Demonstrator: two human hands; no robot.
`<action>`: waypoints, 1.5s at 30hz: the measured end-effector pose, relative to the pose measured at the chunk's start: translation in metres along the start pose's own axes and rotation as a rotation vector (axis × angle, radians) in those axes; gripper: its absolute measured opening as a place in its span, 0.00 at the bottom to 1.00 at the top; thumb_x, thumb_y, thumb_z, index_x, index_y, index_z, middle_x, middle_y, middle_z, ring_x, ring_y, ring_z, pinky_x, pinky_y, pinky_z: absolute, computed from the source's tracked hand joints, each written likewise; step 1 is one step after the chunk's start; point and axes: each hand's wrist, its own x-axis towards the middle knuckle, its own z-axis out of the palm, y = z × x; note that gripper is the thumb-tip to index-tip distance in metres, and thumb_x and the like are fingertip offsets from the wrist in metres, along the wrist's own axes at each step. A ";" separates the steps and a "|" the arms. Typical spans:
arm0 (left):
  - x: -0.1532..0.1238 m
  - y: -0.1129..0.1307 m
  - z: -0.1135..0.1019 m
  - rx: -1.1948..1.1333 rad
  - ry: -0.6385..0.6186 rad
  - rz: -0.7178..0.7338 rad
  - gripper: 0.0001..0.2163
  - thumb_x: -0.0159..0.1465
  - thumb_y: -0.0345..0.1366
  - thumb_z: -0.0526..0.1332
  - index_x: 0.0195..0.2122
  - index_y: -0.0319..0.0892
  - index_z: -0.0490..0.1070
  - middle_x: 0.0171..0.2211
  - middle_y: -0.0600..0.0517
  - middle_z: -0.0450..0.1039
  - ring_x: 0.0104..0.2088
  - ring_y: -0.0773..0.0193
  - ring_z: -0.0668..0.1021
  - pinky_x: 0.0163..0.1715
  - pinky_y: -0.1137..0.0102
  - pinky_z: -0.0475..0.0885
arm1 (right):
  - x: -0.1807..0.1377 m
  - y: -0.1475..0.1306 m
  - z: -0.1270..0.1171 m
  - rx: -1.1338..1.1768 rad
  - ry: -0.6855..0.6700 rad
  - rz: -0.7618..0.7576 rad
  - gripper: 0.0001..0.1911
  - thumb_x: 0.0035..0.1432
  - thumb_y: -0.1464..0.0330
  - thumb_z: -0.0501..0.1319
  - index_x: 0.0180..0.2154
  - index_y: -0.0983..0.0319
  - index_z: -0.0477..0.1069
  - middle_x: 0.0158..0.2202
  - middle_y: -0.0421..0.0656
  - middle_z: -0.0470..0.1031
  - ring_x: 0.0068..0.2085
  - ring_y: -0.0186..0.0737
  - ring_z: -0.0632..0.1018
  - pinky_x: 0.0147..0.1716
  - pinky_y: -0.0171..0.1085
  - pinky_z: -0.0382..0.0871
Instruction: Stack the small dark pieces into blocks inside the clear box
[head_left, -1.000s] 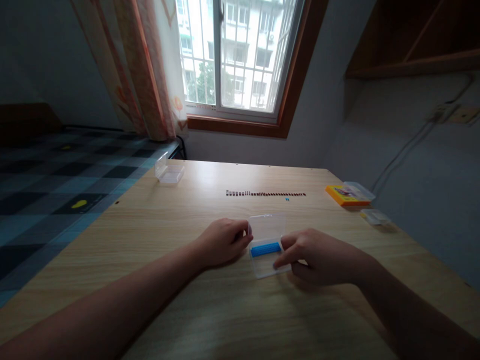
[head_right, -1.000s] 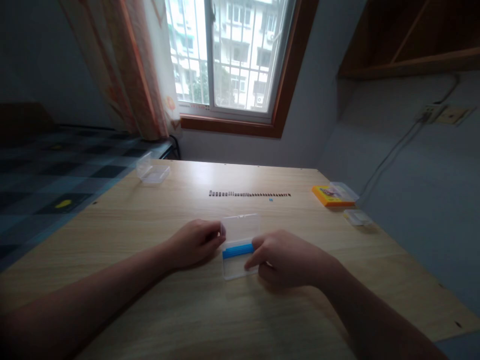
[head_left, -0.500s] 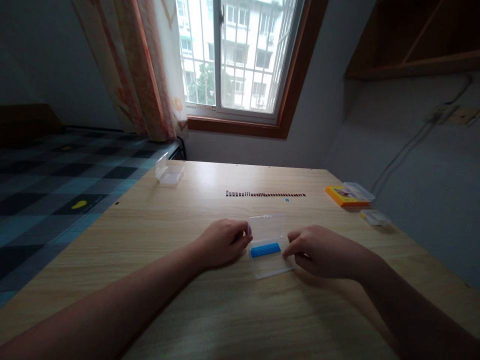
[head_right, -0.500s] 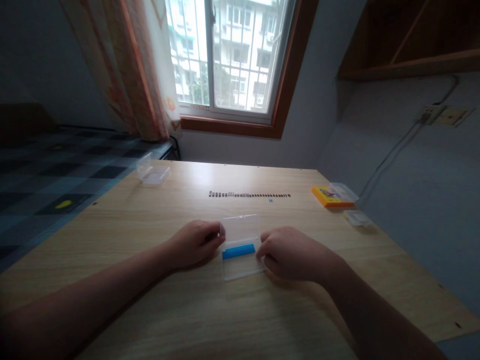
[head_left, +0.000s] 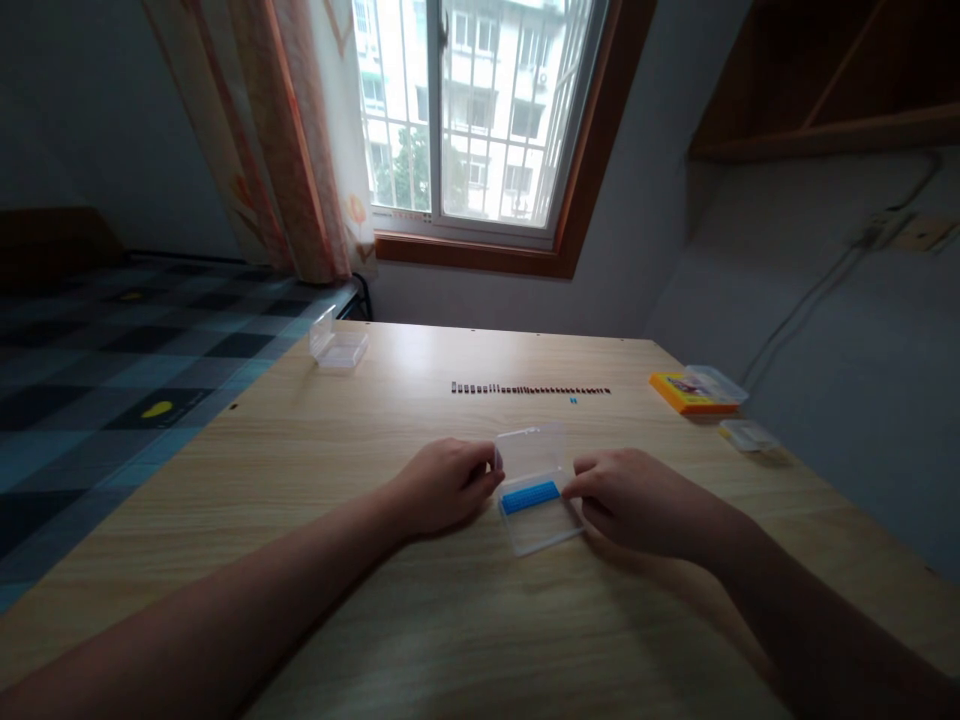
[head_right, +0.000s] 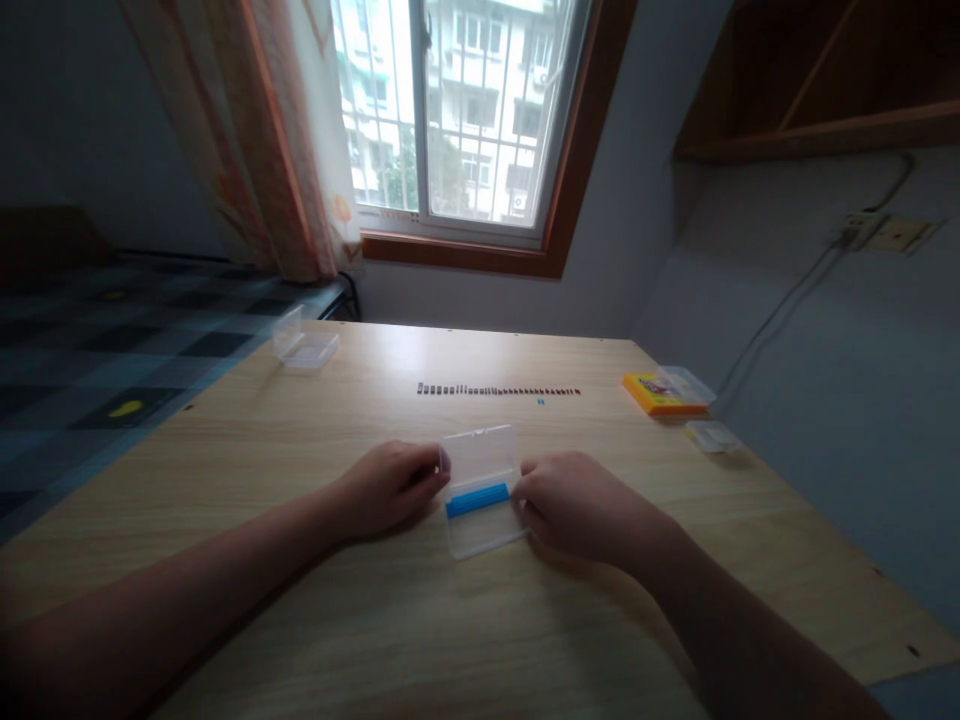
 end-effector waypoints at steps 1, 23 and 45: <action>0.000 0.000 0.000 0.000 0.000 0.000 0.06 0.66 0.35 0.57 0.32 0.43 0.71 0.25 0.54 0.73 0.25 0.65 0.72 0.28 0.73 0.63 | 0.001 0.000 0.001 -0.001 0.006 0.005 0.13 0.59 0.74 0.55 0.34 0.60 0.80 0.32 0.43 0.76 0.31 0.33 0.73 0.33 0.32 0.61; 0.000 0.000 -0.001 0.016 0.008 0.006 0.06 0.65 0.35 0.57 0.32 0.43 0.71 0.25 0.54 0.73 0.25 0.65 0.72 0.28 0.72 0.62 | 0.008 0.005 0.002 -0.019 0.135 0.084 0.16 0.61 0.73 0.56 0.43 0.58 0.80 0.38 0.43 0.78 0.35 0.34 0.76 0.36 0.32 0.63; 0.000 0.001 -0.001 0.014 0.008 -0.002 0.07 0.65 0.35 0.57 0.31 0.43 0.71 0.24 0.55 0.72 0.25 0.65 0.72 0.27 0.72 0.61 | 0.012 0.000 0.009 -0.030 0.094 0.112 0.15 0.63 0.71 0.55 0.41 0.58 0.81 0.36 0.43 0.78 0.35 0.35 0.77 0.35 0.33 0.61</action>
